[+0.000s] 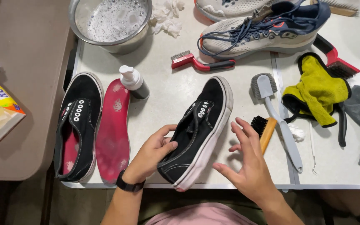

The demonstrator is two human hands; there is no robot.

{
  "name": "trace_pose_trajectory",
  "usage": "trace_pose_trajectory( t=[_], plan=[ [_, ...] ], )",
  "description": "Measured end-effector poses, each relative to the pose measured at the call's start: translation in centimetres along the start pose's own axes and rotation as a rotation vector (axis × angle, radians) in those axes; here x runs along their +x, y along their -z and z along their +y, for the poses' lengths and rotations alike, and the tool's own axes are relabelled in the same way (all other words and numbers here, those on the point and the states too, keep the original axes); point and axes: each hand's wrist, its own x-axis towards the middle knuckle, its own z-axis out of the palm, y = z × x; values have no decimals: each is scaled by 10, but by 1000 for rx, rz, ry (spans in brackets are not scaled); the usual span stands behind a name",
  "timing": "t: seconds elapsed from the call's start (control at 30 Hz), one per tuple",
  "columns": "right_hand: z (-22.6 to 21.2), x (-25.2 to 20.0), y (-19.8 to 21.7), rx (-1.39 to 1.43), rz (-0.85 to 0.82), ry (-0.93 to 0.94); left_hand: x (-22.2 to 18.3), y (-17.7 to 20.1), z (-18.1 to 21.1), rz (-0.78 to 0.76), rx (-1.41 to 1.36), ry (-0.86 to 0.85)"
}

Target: Cleaning the interior and exterior of a sneaker and its insole using brushes and cleaning solution.

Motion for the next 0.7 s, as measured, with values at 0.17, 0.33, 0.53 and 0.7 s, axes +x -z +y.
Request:
trace_pose_trajectory(
  t=[0.17,0.33,0.53,0.7],
  plan=[
    [8,10,-12,458,58,-177,-7,8,-14,-180,-191,121],
    [18,16,-13,221,121,174,-11,-8,2,-169,-25,169],
    [-1,23,-5,26,13,225,-15,-19,25,214,1147,212],
    [-4,22,-13,-54,88,232,-19,-23,51,73,951,159]
  ],
)
